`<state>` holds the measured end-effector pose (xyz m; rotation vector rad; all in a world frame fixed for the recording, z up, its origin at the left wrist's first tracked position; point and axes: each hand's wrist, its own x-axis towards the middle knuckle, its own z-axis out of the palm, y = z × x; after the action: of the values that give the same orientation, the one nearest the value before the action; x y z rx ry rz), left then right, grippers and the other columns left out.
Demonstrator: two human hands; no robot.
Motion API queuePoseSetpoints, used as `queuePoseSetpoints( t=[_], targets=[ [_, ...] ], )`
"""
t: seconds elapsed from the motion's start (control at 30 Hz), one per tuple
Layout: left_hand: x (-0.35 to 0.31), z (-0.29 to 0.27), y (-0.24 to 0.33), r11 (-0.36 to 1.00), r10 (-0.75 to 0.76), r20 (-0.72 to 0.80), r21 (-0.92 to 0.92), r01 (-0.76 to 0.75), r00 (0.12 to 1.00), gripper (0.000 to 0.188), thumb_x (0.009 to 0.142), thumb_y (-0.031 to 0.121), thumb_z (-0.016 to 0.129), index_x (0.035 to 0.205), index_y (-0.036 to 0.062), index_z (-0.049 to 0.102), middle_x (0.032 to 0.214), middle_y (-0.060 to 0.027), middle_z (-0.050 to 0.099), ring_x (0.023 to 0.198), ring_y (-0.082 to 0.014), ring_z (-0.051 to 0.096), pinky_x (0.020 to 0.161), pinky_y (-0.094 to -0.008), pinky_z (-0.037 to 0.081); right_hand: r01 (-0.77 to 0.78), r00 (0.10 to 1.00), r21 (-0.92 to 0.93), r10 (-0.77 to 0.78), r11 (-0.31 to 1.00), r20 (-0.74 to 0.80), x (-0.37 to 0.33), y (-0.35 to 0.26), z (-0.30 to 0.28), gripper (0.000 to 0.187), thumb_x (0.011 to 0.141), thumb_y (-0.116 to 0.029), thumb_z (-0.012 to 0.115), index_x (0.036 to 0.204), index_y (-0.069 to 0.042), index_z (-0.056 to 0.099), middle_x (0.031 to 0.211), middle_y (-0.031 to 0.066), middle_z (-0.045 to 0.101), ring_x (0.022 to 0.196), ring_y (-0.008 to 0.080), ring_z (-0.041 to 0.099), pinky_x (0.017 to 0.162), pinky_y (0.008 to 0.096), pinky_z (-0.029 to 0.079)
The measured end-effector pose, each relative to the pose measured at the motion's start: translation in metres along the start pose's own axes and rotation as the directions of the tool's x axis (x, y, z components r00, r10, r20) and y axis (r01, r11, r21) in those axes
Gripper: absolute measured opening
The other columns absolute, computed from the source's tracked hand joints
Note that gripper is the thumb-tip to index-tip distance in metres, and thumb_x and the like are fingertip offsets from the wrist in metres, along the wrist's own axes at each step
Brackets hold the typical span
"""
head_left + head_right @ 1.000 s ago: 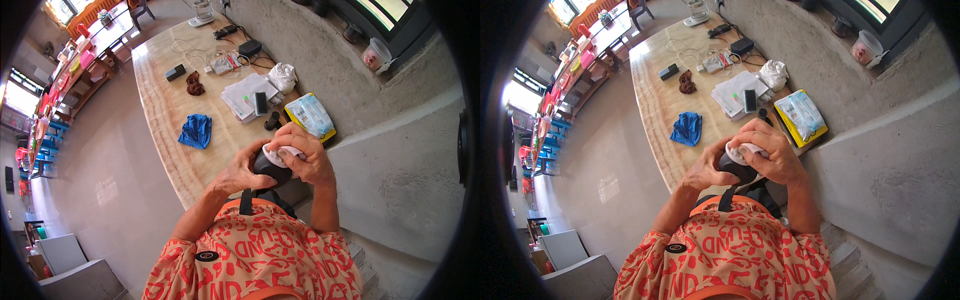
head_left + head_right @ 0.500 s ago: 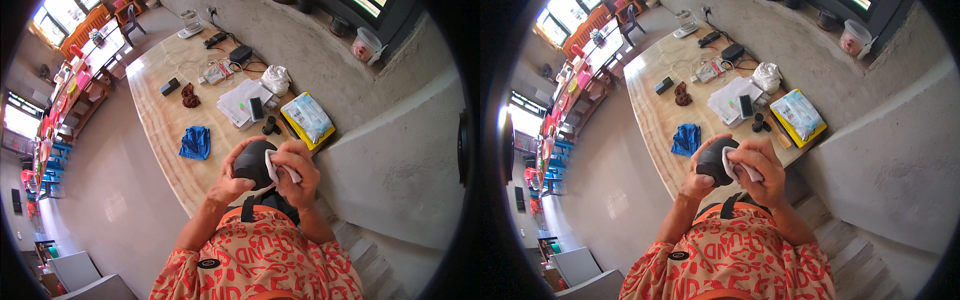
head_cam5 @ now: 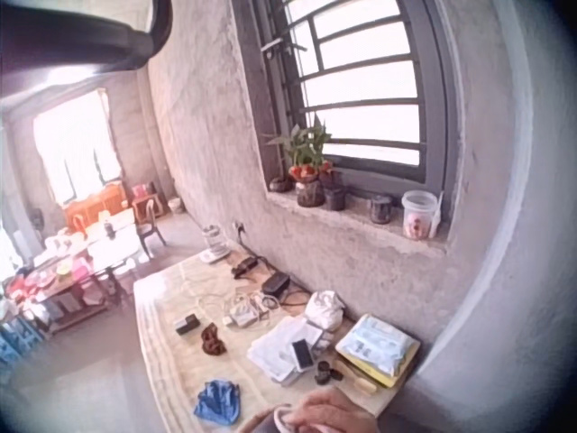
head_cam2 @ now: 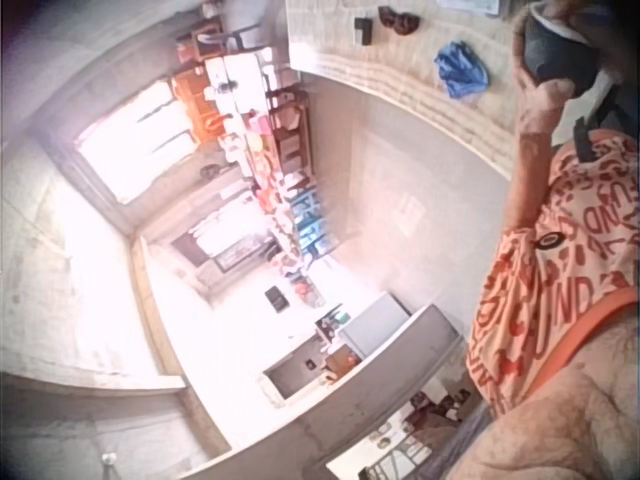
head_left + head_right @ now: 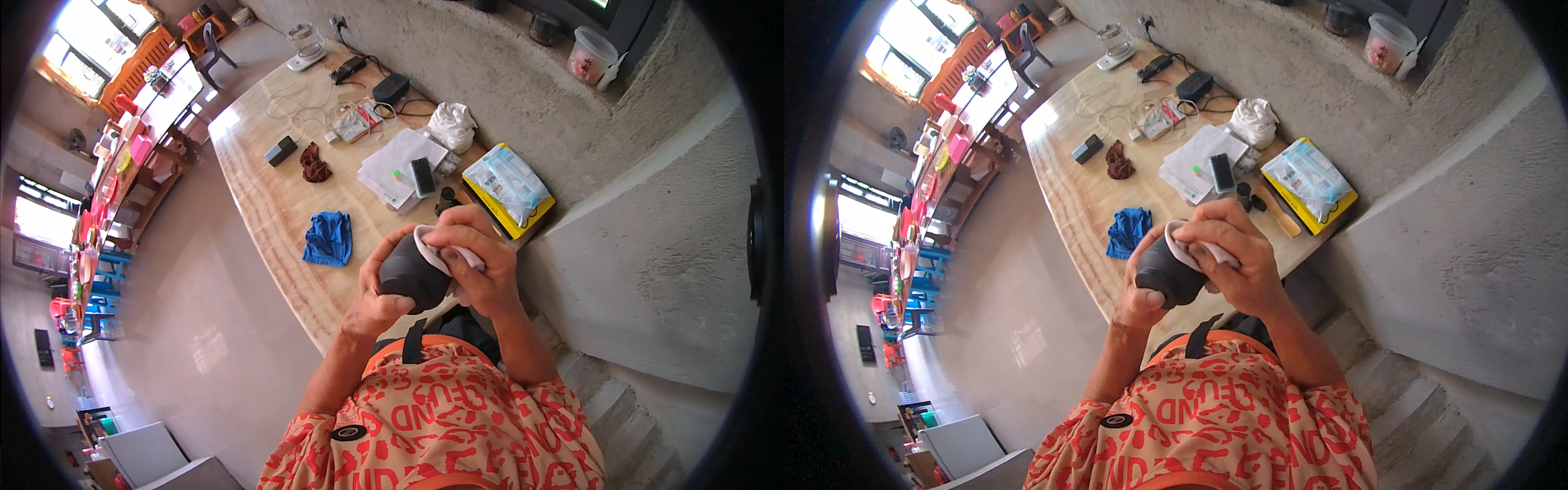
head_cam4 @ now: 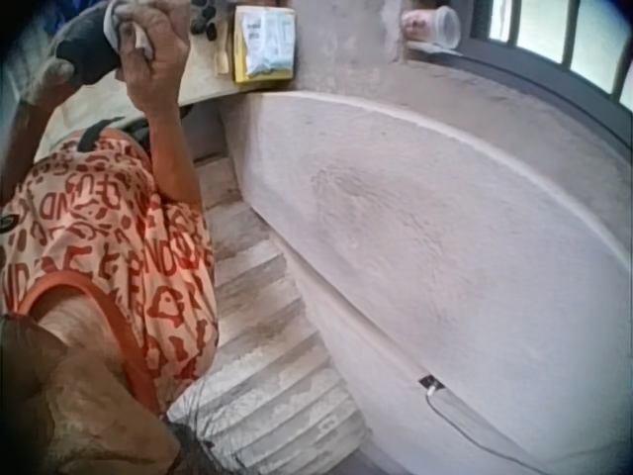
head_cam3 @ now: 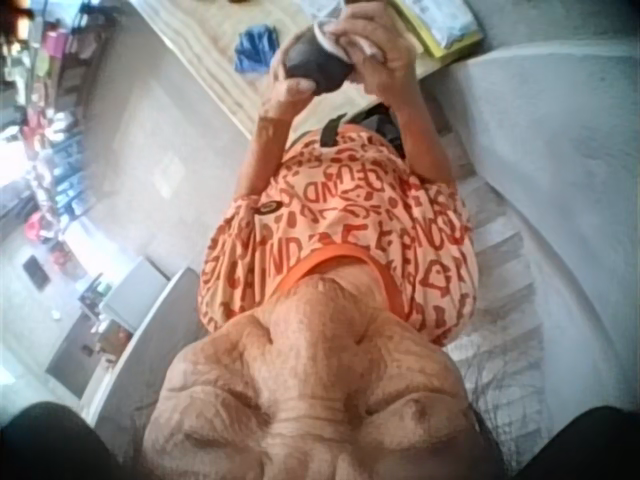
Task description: The person wipes a wooden table surface with a blue cloth and a white cloth. They then pick up a potted plant and wipe the glass pot with the white cloth. Finally, they pick up a small black cylindrical object and wipe it thoroughly with the white cloth.
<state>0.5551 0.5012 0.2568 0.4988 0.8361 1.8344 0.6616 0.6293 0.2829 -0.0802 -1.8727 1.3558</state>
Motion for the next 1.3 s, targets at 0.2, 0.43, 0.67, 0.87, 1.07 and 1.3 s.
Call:
queuePoseSetpoints(
  t=[0.2, 0.43, 0.67, 0.87, 1.07, 1.3],
  targets=[
    [0.003, -0.004, -0.001, 1.000, 0.007, 0.029, 0.023, -0.008, 1.000, 0.090, 0.048, 0.018, 0.082, 0.123, 0.0021, 0.035, 0.114, -0.0120, 0.052, 0.104, -0.0233, 0.057, 0.090, -0.0339, 0.048, 0.204, 0.977, -0.119, -0.209, 0.972, -0.031, -0.016, -0.005, -0.004, 0.025, 0.068, 0.000, 0.066, 0.093, -0.003, 0.067, 0.095, 0.0079, 0.058, 0.085, 0.0216, 0.052, 0.074, 0.0328, 0.043],
    [-0.001, 0.006, 0.007, 0.937, -0.080, 0.210, 0.349, 0.002, 0.974, 0.082, 0.050, 0.005, 0.077, 0.123, 0.0042, 0.039, 0.115, -0.0079, 0.051, 0.109, -0.0166, 0.050, 0.095, -0.0292, 0.039, 0.247, 0.931, -0.151, -0.191, 0.957, 0.311, 0.016, -0.016, -0.018, 0.020, 0.070, -0.006, 0.061, 0.088, -0.008, 0.067, 0.092, 0.0073, 0.061, 0.082, 0.0222, 0.052, 0.077, 0.0332, 0.039],
    [0.003, -0.001, 0.000, 0.983, -0.090, 0.045, 0.163, 0.082, 0.995, 0.085, 0.055, 0.015, 0.076, 0.129, 0.0031, 0.036, 0.116, -0.0102, 0.052, 0.106, -0.0210, 0.055, 0.093, -0.0313, 0.044, -0.120, 0.986, 0.081, 0.109, 0.990, 0.125, 0.008, 0.019, -0.005, 0.014, 0.084, -0.009, 0.054, 0.089, -0.002, 0.064, 0.091, 0.0105, 0.061, 0.092, 0.0216, 0.055, 0.082, 0.0323, 0.043],
    [0.013, -0.003, -0.009, 0.991, -0.027, -0.047, -0.130, 0.021, 0.999, 0.090, 0.062, 0.030, 0.076, 0.136, 0.0052, 0.031, 0.122, -0.0127, 0.050, 0.106, -0.0259, 0.055, 0.086, -0.0370, 0.049, -0.105, 0.984, 0.111, 0.119, 0.988, -0.130, -0.012, 0.017, 0.012, 0.020, 0.083, -0.002, 0.056, 0.101, -0.002, 0.063, 0.109, 0.0114, 0.057, 0.100, 0.0231, 0.053, 0.088, 0.0319, 0.041],
    [0.013, -0.008, -0.012, 0.965, -0.055, -0.098, -0.260, 0.028, 0.994, 0.069, 0.075, 0.040, 0.066, 0.130, 0.0073, 0.040, 0.119, -0.0106, 0.054, 0.105, -0.0235, 0.056, 0.089, -0.0387, 0.047, 0.090, 0.975, -0.297, -0.145, 0.950, -0.166, -0.034, 0.020, 0.027, 0.030, 0.072, -0.001, 0.063, 0.101, -0.005, 0.066, 0.115, 0.0102, 0.059, 0.100, 0.0262, 0.049, 0.088, 0.0366, 0.039],
    [0.009, -0.018, -0.012, 0.969, -0.092, -0.167, -0.241, 0.050, 0.982, 0.053, 0.077, 0.038, 0.063, 0.118, 0.0068, 0.050, 0.111, -0.0093, 0.059, 0.101, -0.0223, 0.057, 0.087, -0.0381, 0.048, 0.145, 0.973, -0.311, -0.192, 0.939, -0.126, -0.018, 0.023, 0.026, 0.031, 0.072, -0.004, 0.063, 0.102, -0.008, 0.066, 0.110, 0.0083, 0.062, 0.092, 0.0220, 0.054, 0.084, 0.0355, 0.038]
  ],
)
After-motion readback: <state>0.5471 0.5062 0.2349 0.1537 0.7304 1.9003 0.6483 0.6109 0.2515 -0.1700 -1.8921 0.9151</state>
